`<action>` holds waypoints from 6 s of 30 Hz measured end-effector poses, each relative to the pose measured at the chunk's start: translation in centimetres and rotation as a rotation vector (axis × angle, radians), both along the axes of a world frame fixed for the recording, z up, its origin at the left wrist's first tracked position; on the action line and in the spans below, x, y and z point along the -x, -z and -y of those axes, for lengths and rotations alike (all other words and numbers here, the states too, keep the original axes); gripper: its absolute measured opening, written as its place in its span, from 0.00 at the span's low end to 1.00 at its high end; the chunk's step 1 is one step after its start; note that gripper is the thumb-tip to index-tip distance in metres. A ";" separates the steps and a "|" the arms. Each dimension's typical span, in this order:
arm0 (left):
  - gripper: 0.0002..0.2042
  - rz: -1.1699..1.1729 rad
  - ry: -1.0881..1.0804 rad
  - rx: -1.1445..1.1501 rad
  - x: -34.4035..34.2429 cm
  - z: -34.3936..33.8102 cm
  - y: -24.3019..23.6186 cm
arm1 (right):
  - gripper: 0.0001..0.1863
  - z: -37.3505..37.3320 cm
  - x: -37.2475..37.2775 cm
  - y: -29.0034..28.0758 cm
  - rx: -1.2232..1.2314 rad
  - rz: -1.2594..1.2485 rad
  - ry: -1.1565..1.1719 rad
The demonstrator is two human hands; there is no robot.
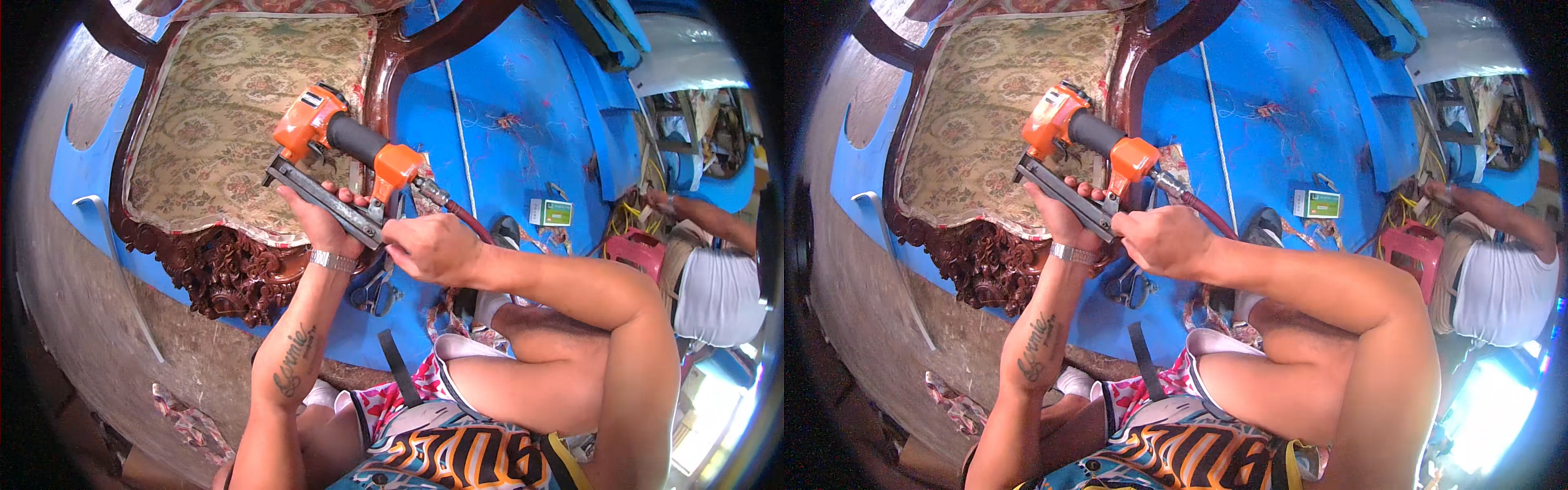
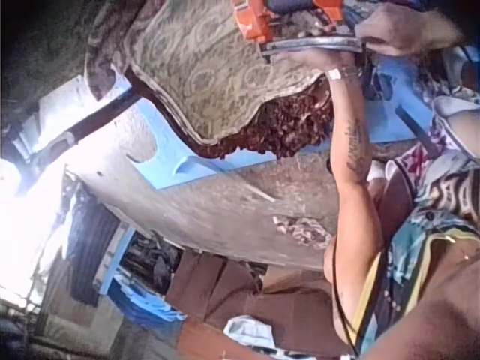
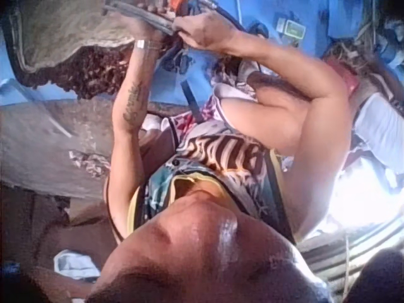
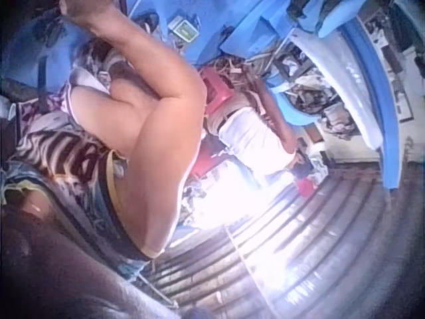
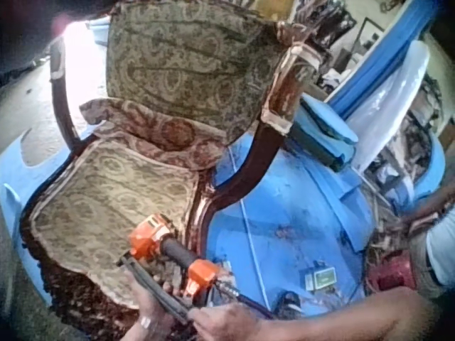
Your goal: Attaching fabric and trim to a chair frame using a pneumatic staple gun.
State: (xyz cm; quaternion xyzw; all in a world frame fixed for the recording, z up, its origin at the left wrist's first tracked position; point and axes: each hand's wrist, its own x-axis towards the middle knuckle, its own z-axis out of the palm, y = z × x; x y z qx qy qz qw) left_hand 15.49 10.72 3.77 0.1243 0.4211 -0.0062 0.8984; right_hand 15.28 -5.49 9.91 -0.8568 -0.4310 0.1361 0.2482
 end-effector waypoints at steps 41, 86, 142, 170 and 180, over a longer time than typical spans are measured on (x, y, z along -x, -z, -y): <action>0.31 0.014 1.053 -0.069 -13.7 35.0 -9.2 | 0.30 35.0 -14.3 3.3 -1.048 -1.778 1.045; 0.28 0.053 1.531 -0.734 -12.9 29.5 -14.7 | 0.26 36.4 -16.4 5.3 -1.317 -1.712 1.004; 0.22 0.219 1.493 -0.455 -11.0 33.4 -8.2 | 0.27 63.9 -13.0 11.9 0.530 -0.154 1.066; 0.27 0.143 1.436 -0.423 -12.2 34.3 -10.1 | 0.21 65.4 -14.9 17.9 0.198 0.270 0.986; 0.45 0.191 2.028 -0.811 -12.4 30.9 -11.0 | 0.19 61.3 -15.8 16.0 0.261 0.149 0.992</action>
